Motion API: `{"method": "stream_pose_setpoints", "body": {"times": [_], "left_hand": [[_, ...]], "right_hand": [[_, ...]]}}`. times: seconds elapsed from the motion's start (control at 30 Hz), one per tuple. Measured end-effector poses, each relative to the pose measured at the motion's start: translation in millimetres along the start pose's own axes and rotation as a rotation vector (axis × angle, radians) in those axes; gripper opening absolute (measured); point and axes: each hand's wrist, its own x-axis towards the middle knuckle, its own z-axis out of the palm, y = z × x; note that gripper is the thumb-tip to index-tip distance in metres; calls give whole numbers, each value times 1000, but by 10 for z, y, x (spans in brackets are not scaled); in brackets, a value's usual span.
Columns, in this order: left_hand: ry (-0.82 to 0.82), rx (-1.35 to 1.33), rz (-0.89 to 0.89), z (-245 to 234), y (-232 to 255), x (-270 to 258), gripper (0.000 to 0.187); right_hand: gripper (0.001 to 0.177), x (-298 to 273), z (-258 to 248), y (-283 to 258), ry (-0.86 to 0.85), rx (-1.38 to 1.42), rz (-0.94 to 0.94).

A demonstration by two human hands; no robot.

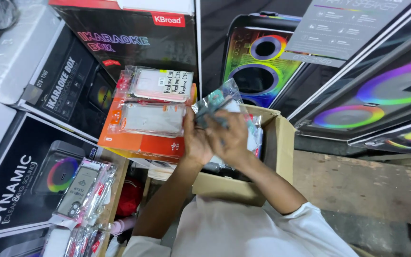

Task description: Wiping down and organizing mobile phone cases in a storage area.

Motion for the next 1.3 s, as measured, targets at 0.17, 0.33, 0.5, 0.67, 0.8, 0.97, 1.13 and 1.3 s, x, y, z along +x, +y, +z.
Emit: {"method": "stream_pose_setpoints", "body": {"times": [0.17, 0.33, 0.5, 0.67, 0.8, 0.97, 1.13, 1.3], "left_hand": [[-11, 351, 18, -219, -120, 141, 46], [-20, 432, 47, 249, 68, 72, 33], [179, 309, 6, -809, 157, 358, 42], [124, 302, 30, -51, 49, 282, 43], [186, 312, -23, -572, 64, 485, 33], [144, 368, 21, -398, 501, 586, 35], [199, 311, 129, -29, 586, 537, 31], [272, 227, 137, -60, 513, 588, 27]], "right_hand": [[25, 84, -63, 260, 25, -63, 44], [25, 314, -413, 330, 16, 3, 182], [21, 152, -581, 321, -24, 120, 225], [21, 368, -615, 378, -31, 108, 185], [21, 463, -629, 434, -23, 76, 128], [18, -3, -707, 844, -55, 31, 133], [22, -521, -620, 1009, 69, 49, 221], [19, -1017, -248, 838, 117, 49, 22]]}}
